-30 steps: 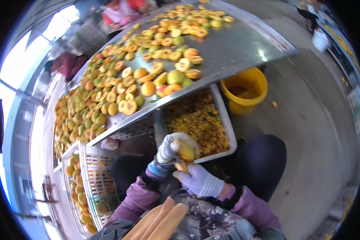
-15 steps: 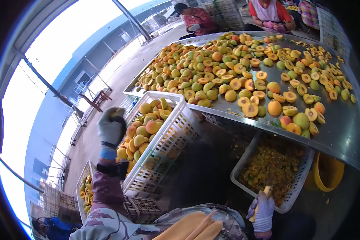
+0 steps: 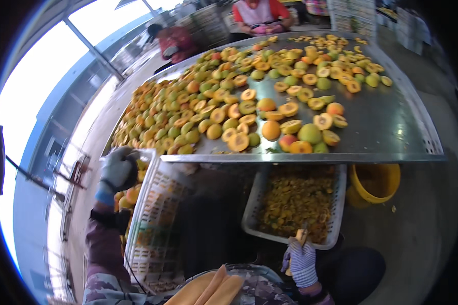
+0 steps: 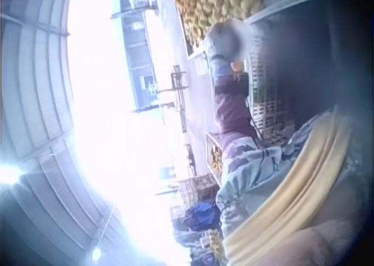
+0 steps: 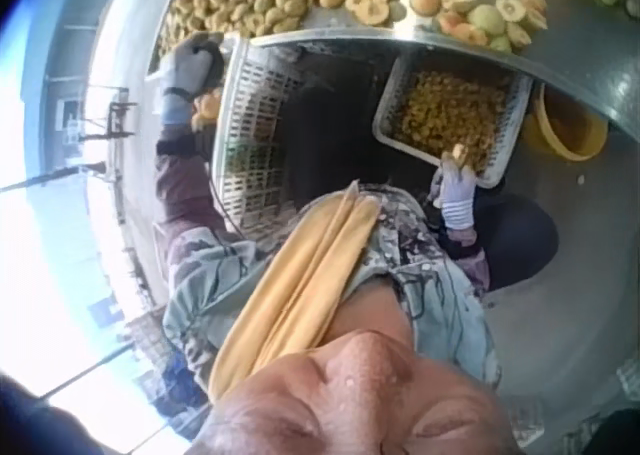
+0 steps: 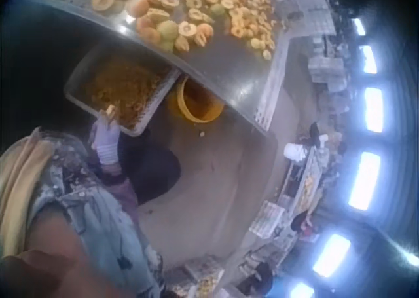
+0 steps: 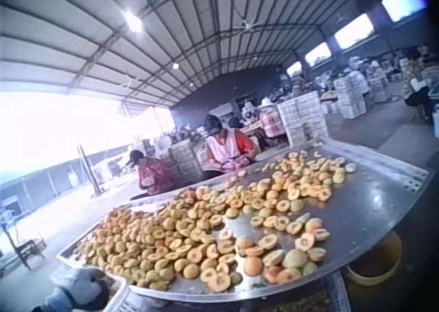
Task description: The person picks up peaches from a pile on a metal table, cuts each peach in half with a knife, removes the pit by hand, and places the peach halves and pits into separate bins or crates.
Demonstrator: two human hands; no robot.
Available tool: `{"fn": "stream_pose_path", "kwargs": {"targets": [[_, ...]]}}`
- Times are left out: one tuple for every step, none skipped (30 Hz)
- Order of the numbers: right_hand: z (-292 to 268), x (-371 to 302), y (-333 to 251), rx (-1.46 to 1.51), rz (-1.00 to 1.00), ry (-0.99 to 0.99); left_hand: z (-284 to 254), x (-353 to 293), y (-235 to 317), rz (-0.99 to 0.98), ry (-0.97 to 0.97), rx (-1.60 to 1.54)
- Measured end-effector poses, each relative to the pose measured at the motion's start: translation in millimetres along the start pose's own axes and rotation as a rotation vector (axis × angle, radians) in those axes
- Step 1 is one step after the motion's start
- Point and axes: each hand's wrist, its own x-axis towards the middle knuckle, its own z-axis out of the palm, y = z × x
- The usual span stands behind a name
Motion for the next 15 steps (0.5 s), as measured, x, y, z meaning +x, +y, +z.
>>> {"fn": "stream_pose_path", "kwargs": {"targets": [[-0.8,-2.2,0.5,-0.022,-0.065,-0.022,19.2,20.6,19.6,0.050,-0.069,0.007],[-3.3,-3.0,-1.6,-0.069,-0.091,-0.008,56.9,44.1,38.5,0.113,-0.120,0.003],[-5.4,-3.9,-4.6,-0.114,-0.111,-0.002,93.7,64.0,56.5,0.171,-0.169,0.008],[-8.6,-3.5,-6.0,-0.103,-0.120,0.021,127.8,80.4,74.3,0.190,-0.244,0.027],[-11.9,-2.7,-7.2,-0.119,-0.103,0.040,159.1,94.2,87.1,0.205,-0.318,0.050],[-15.0,-2.3,-8.7,-0.135,-0.083,0.051,189.5,105.5,90.6,0.186,-0.354,0.086],[-18.2,-1.6,-9.9,-0.128,-0.085,0.069,215.3,113.5,95.3,0.167,-0.392,0.119],[-20.8,-0.7,-10.9,-0.136,-0.074,0.090,229.4,116.4,104.2,0.137,-0.408,0.141],[-22.1,-0.7,-9.6,-0.143,-0.058,0.116,239.3,116.8,113.9,0.108,-0.432,0.163],[-22.4,0.5,-8.6,-0.135,-0.052,0.135,242.6,120.9,118.3,0.088,-0.438,0.050],[-22.1,2.5,-8.0,-0.185,-0.086,0.143,245.8,121.6,122.1,0.098,-0.450,0.005],[-20.9,2.4,-6.3,-0.232,-0.116,0.145,238.6,117.2,132.1,0.111,-0.446,0.036],[-20.6,5.3,-1.8,-0.222,-0.109,0.152,234.8,112.9,138.9,0.123,-0.441,0.066],[-20.6,10.4,4.5,-0.351,-0.187,0.159,236.1,109.6,138.0,0.131,-0.448,0.072],[-19.8,12.2,5.4,-0.487,-0.266,0.171,240.4,107.0,135.7,0.149,-0.443,-0.008]]}}
